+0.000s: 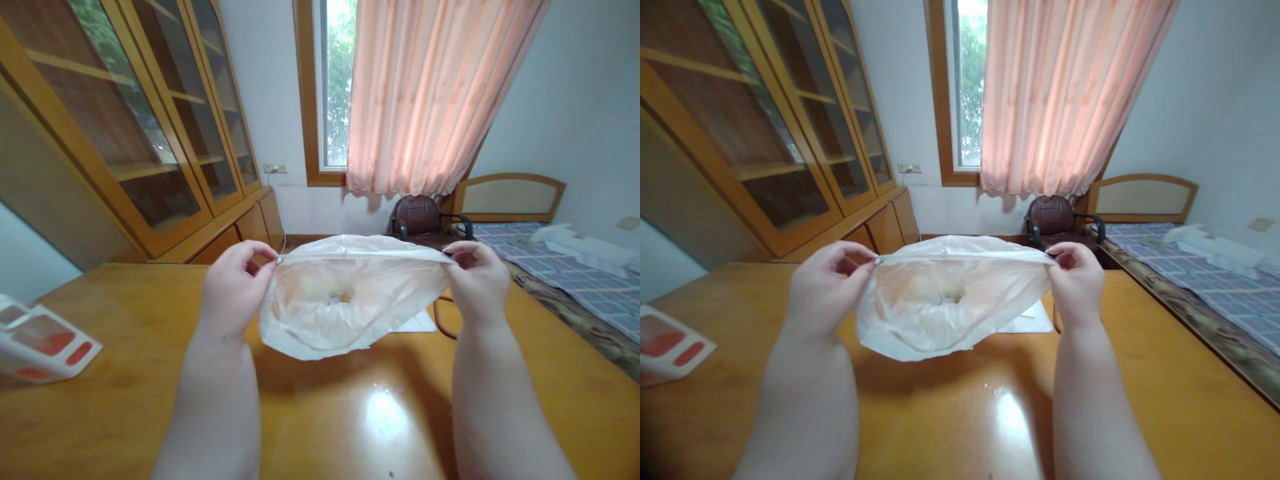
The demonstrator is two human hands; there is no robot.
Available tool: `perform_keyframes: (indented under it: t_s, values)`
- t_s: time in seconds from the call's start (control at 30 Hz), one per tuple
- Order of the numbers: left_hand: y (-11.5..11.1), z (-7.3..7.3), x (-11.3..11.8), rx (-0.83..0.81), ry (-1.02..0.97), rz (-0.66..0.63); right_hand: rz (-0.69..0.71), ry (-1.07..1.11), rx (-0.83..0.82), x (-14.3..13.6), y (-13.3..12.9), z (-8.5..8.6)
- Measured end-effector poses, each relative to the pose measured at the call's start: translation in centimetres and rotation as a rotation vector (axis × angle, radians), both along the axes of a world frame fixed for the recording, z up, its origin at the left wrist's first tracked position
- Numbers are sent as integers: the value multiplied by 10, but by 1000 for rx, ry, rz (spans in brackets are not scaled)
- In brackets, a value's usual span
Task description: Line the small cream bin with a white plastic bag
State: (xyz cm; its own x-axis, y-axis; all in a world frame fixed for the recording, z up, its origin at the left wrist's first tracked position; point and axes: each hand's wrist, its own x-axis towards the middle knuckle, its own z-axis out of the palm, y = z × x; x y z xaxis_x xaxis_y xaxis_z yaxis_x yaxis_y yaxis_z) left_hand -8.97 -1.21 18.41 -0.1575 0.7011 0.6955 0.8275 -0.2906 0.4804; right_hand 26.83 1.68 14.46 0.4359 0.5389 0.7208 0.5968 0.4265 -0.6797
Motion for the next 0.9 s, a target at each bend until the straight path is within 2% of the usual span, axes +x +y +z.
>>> perform_keyframes:
  t_s: [0.07, 0.13, 0.23, 0.3, 0.37, 0.4, 0.47, 0.57, 0.67, 0.77, 0.83, 0.9]
  values:
    - [2, -1, -2, 69, -39, 80, -31, 14, -39, -3, -2, 2]
    - [5, -2, -4, 111, -77, 109, 38, -21, -165, -6, -6, 4]
    - [7, -3, -6, 171, -216, 88, 279, -118, -519, -10, -11, 4]
    - [8, -3, -5, 216, -382, 9, 448, -156, -784, -12, -13, 3]
    - [9, -2, -5, 281, -533, -79, 564, -144, -923, -14, -15, 2]
    - [9, -1, -5, 319, -586, -113, 600, -113, -931, -14, -15, 2]
    - [11, 0, -8, 385, -663, -160, 635, 28, -846, -16, -16, 3]
    - [17, -1, -16, 384, -760, -261, 692, 382, -570, -19, -15, 8]
    - [23, -5, -22, 346, -766, -364, 823, 689, -340, -20, -13, 14]
    - [22, -7, -22, 363, -562, -412, 922, 890, -278, -20, -11, 16]
    - [15, -5, -17, 323, -275, -422, 902, 979, -255, -21, -9, 16]
    - [6, -1, -10, 188, 68, -484, 858, 1004, -225, -22, -7, 13]
